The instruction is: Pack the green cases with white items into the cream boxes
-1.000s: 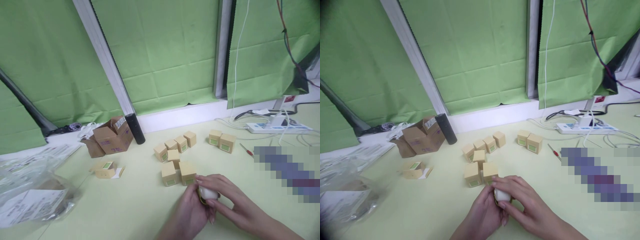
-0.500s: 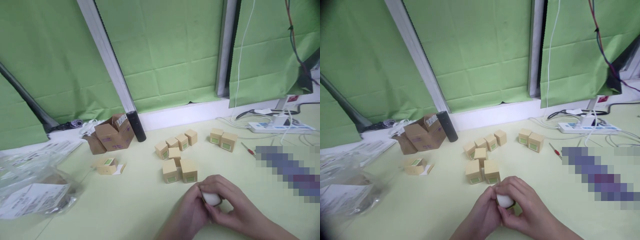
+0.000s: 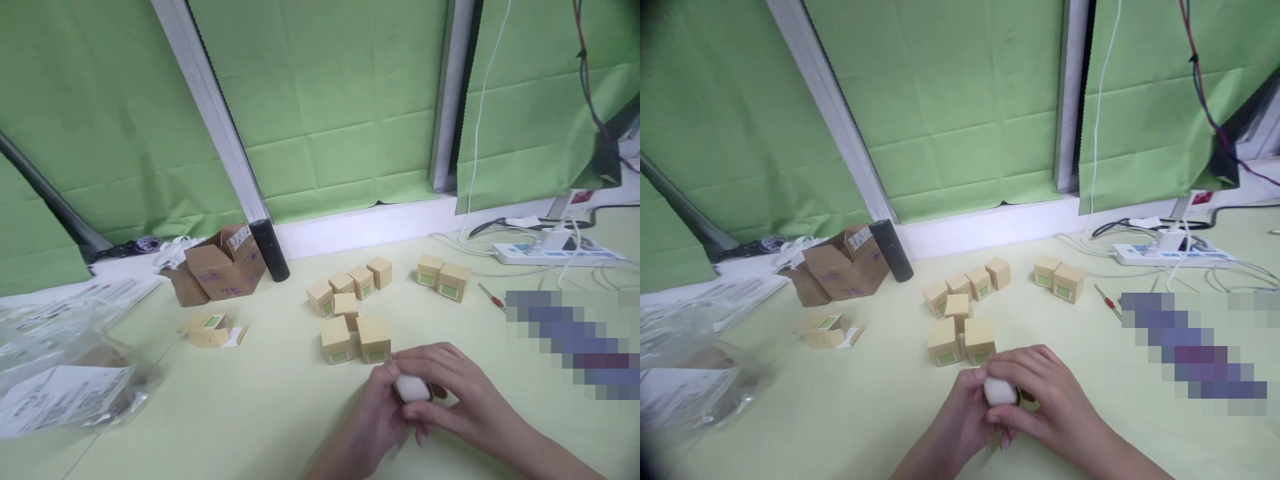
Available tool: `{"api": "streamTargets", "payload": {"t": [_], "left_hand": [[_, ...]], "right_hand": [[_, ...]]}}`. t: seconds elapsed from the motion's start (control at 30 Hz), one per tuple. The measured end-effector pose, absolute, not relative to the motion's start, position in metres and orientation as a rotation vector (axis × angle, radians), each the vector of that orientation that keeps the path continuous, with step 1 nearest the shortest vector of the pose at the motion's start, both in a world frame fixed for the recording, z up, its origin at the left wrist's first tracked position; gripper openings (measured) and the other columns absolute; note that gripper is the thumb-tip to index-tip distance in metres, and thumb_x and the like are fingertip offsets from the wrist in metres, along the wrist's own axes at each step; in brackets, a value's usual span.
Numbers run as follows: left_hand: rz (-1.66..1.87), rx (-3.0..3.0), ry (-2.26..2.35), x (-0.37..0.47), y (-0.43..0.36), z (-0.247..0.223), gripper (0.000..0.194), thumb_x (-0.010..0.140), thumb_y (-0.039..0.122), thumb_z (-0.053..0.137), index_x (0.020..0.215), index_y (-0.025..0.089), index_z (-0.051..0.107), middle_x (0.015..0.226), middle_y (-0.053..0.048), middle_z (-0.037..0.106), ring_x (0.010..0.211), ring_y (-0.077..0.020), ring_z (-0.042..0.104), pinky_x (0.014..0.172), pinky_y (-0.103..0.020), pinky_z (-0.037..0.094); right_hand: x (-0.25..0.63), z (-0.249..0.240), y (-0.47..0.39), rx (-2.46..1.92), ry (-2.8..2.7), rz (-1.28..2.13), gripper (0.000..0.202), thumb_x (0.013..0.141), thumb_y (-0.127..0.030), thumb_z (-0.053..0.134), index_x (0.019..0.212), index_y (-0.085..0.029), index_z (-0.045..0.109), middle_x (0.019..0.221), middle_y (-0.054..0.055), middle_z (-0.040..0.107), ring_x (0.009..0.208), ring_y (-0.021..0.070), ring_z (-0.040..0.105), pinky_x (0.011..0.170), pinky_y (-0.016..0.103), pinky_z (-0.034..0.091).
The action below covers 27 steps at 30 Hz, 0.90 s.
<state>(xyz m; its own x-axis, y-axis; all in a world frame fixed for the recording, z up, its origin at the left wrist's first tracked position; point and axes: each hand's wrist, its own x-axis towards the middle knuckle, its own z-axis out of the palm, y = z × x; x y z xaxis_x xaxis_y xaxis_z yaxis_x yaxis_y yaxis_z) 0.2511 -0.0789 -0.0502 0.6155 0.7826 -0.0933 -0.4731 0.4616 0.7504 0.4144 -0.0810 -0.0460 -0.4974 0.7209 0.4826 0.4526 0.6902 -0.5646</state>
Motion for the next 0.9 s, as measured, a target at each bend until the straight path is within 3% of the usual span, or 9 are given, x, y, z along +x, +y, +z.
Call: {"api": "streamTargets", "payload": {"t": [0.1, 0.2, 0.3, 0.47, 0.63, 0.73, 0.83, 0.9], "left_hand": [[0.806, 0.865, 0.526, 0.249, -0.082, -0.044, 0.038, 0.080, 0.037, 0.056, 0.108, 0.013, 0.048, 0.080, -0.005, 0.059, 0.051, -0.0074, 0.048, 0.042, -0.019, 0.031], [0.790, 0.882, 0.563, 0.246, -0.081, -0.044, 0.039, 0.077, 0.041, 0.059, 0.104, 0.014, 0.047, 0.071, -0.001, 0.056, 0.044, -0.0050, 0.044, 0.038, -0.018, 0.027], [0.785, 0.862, 0.596, 0.244, -0.080, -0.048, 0.042, 0.072, 0.043, 0.064, 0.099, 0.015, 0.046, 0.067, 0.003, 0.052, 0.042, -0.0042, 0.042, 0.037, -0.017, 0.026], [0.770, 0.888, 0.746, 0.247, -0.081, -0.058, 0.047, 0.066, 0.046, 0.067, 0.095, 0.018, 0.044, 0.060, 0.007, 0.051, 0.038, -0.0033, 0.039, 0.036, -0.017, 0.023], [0.724, 0.939, 0.844, 0.249, -0.083, -0.059, 0.039, 0.068, 0.034, 0.062, 0.099, 0.019, 0.043, 0.055, 0.008, 0.051, 0.037, -0.0038, 0.036, 0.037, -0.018, 0.022], [0.716, 0.888, 0.799, 0.247, -0.082, -0.053, 0.038, 0.070, 0.032, 0.063, 0.100, 0.019, 0.044, 0.062, 0.006, 0.053, 0.040, -0.0036, 0.039, 0.040, -0.018, 0.024], [0.743, 0.888, 0.703, 0.246, -0.082, -0.048, 0.039, 0.076, 0.041, 0.060, 0.102, 0.018, 0.043, 0.070, 0.002, 0.056, 0.043, -0.0045, 0.042, 0.042, -0.019, 0.025], [0.754, 0.916, 0.651, 0.246, -0.082, -0.045, 0.043, 0.080, 0.049, 0.053, 0.107, 0.017, 0.041, 0.075, -0.001, 0.057, 0.045, -0.0052, 0.043, 0.043, -0.020, 0.026]], "right_hand": [[0.419, -0.040, -0.081, -0.899, -2.049, 0.702, 0.053, 0.077, -0.030, 0.068, 0.125, -0.029, 0.046, 0.120, 0.008, 0.057, 0.110, 0.0242, 0.055, 0.088, 0.037, 0.049], [0.421, -0.035, -0.081, -0.828, -2.026, 0.774, 0.031, 0.081, -0.022, 0.061, 0.111, -0.026, 0.054, 0.114, 0.008, 0.059, 0.108, 0.0228, 0.056, 0.090, 0.037, 0.048], [0.419, -0.034, -0.080, -0.791, -2.049, 0.677, 0.027, 0.081, -0.014, 0.057, 0.105, -0.026, 0.056, 0.109, 0.007, 0.061, 0.103, 0.0211, 0.058, 0.086, 0.034, 0.050], [0.411, -0.039, -0.084, -0.799, -2.080, 0.408, 0.027, 0.071, -0.004, 0.052, 0.088, -0.024, 0.054, 0.088, 0.004, 0.061, 0.077, 0.0169, 0.062, 0.065, 0.027, 0.052], [0.406, -0.043, -0.087, -0.822, -2.090, 0.200, 0.027, 0.063, -0.003, 0.050, 0.081, -0.024, 0.049, 0.077, 0.003, 0.059, 0.064, 0.0161, 0.056, 0.053, 0.027, 0.048], [0.408, -0.044, -0.084, -0.797, -2.063, 0.287, 0.028, 0.067, -0.002, 0.049, 0.085, -0.024, 0.052, 0.081, 0.004, 0.061, 0.069, 0.0167, 0.060, 0.059, 0.027, 0.051], [0.412, -0.046, -0.082, -0.777, -2.024, 0.535, 0.033, 0.072, -0.006, 0.055, 0.100, -0.025, 0.054, 0.099, 0.006, 0.063, 0.092, 0.0200, 0.062, 0.077, 0.030, 0.052], [0.413, -0.048, -0.083, -0.842, -1.982, 0.730, 0.044, 0.073, -0.014, 0.063, 0.113, -0.027, 0.051, 0.118, 0.008, 0.058, 0.110, 0.0233, 0.056, 0.085, 0.033, 0.051]]}}
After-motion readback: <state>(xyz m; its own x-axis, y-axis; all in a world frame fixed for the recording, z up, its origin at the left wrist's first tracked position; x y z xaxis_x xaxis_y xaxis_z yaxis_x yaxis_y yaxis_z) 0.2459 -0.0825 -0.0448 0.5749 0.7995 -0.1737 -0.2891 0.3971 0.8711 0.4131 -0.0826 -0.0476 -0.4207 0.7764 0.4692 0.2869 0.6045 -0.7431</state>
